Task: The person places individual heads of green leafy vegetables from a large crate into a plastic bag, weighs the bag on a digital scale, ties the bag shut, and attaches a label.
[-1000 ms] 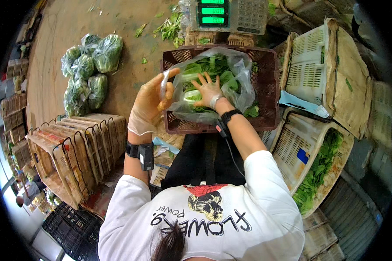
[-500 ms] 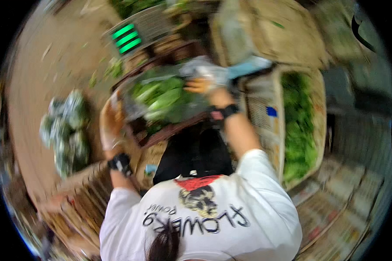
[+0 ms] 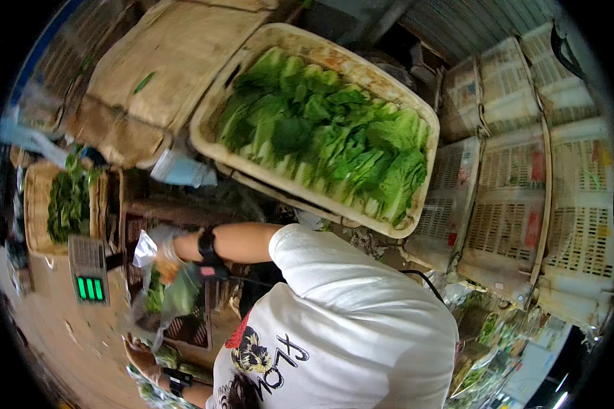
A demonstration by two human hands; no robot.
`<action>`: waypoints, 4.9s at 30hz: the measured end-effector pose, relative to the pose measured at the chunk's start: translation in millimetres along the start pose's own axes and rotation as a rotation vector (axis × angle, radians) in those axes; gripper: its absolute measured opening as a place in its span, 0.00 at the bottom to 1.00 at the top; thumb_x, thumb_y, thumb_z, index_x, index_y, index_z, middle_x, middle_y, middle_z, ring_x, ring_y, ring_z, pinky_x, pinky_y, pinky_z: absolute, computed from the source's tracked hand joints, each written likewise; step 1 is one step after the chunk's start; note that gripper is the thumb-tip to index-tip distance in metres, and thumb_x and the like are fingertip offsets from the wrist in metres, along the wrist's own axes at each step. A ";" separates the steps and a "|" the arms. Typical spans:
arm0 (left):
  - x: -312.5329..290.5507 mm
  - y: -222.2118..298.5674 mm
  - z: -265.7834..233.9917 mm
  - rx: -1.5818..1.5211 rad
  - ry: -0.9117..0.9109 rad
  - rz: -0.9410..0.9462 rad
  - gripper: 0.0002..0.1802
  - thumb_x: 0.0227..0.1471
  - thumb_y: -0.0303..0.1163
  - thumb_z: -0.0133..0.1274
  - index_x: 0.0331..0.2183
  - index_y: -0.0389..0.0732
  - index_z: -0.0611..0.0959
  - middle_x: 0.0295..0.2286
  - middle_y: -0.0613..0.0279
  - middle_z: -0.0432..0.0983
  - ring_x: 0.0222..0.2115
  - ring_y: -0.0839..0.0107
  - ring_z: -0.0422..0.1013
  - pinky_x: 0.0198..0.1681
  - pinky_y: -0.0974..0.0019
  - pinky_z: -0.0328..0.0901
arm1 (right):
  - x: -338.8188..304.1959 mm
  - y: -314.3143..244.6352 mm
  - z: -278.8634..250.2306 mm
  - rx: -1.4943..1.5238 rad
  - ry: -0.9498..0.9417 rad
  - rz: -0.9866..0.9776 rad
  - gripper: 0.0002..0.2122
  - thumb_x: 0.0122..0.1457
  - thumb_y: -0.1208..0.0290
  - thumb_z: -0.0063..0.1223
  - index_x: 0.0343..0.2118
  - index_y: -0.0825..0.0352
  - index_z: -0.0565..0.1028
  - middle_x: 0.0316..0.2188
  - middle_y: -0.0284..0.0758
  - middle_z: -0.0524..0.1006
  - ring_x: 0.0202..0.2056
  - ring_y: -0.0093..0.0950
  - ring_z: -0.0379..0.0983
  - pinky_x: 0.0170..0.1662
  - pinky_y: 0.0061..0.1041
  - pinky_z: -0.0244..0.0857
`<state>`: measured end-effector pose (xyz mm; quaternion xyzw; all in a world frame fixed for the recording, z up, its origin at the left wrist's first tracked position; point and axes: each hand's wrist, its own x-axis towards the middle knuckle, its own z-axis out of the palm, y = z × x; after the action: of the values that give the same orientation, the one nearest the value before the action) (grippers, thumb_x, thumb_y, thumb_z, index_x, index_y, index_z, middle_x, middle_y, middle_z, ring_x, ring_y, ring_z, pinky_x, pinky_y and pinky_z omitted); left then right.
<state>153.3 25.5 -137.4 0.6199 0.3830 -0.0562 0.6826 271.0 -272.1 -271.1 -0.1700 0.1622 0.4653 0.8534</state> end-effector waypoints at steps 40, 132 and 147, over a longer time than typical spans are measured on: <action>-331.3 -334.0 863.4 1.370 -1.576 0.764 0.45 0.39 0.65 0.44 0.45 0.33 0.70 0.44 0.39 0.65 0.45 0.52 0.63 0.48 0.59 0.58 | -664.5 -95.3 -260.2 -0.436 2.323 -0.535 0.47 0.33 0.45 0.61 0.53 0.73 0.55 0.46 0.53 0.64 0.47 0.44 0.61 0.47 0.37 0.59; -166.5 -87.3 -85.5 -0.931 -0.476 0.079 0.24 0.55 0.31 0.35 0.52 0.34 0.59 0.49 0.53 0.60 0.49 0.63 0.60 0.53 0.63 0.55 | -78.4 169.9 286.4 -1.894 -0.928 -0.518 0.25 0.40 0.79 0.55 0.46 0.65 0.68 0.42 0.43 0.68 0.45 0.39 0.63 0.48 0.33 0.58; -139.4 -54.1 -83.6 -0.885 -0.851 0.021 0.30 0.54 0.41 0.35 0.52 0.31 0.57 0.40 0.46 0.68 0.42 0.61 0.66 0.47 0.62 0.61 | 18.5 68.5 345.3 -2.771 -0.687 -0.666 0.10 0.48 0.75 0.43 0.35 0.58 0.72 0.25 0.36 0.73 0.33 0.33 0.71 0.36 0.32 0.65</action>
<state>-12.1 32.1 -93.1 0.2045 0.0578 -0.1275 0.9688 263.3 -71.2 18.5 -0.7483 -0.6576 0.0482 0.0727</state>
